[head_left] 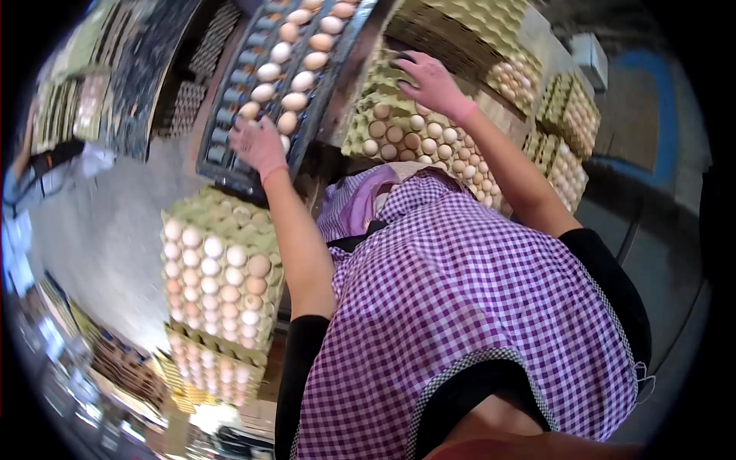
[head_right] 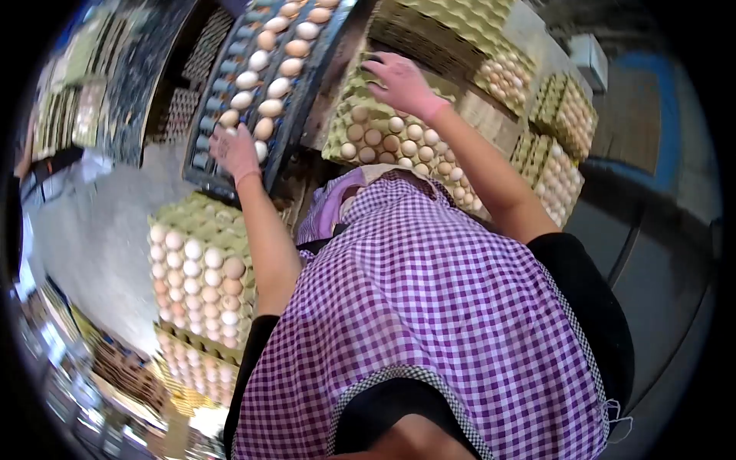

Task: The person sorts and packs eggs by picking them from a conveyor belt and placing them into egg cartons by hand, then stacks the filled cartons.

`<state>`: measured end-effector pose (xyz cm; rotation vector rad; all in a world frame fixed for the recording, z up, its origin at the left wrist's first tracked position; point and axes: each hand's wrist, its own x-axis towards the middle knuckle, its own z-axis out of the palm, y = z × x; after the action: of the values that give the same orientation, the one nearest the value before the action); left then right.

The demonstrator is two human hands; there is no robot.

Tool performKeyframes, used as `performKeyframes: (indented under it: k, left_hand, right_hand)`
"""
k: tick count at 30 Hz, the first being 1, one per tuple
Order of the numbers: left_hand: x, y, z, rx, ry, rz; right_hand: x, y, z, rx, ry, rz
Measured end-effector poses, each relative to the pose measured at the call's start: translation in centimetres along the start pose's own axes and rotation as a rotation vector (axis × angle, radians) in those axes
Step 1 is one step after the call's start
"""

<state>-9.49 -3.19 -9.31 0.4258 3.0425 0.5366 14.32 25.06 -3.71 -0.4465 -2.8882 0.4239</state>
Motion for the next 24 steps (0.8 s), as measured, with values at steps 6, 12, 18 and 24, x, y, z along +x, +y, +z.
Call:
performKeyframes:
  k: [6,12,18,24]
  left_hand:
    - [-5.9,10.2,-1.8,-0.076,-0.197,0.517]
    - [-10.4,17.2,11.5,0.074,-0.263,1.006]
    - [-13.5,14.2,12.3,0.042,-0.496,0.803]
    - [-12.0,12.0,13.9,-0.162,-0.287,0.696]
  right_hand:
    - [-16.6,7.6,-1.5,0.027,-0.095,0.637]
    - [-16.2,7.5,9.2,0.005,0.115,0.841]
    - [-17.5,3.5,11.7,-0.140,0.205,0.877]
    - [-16.9,3.2,4.2,0.141,0.384,0.885]
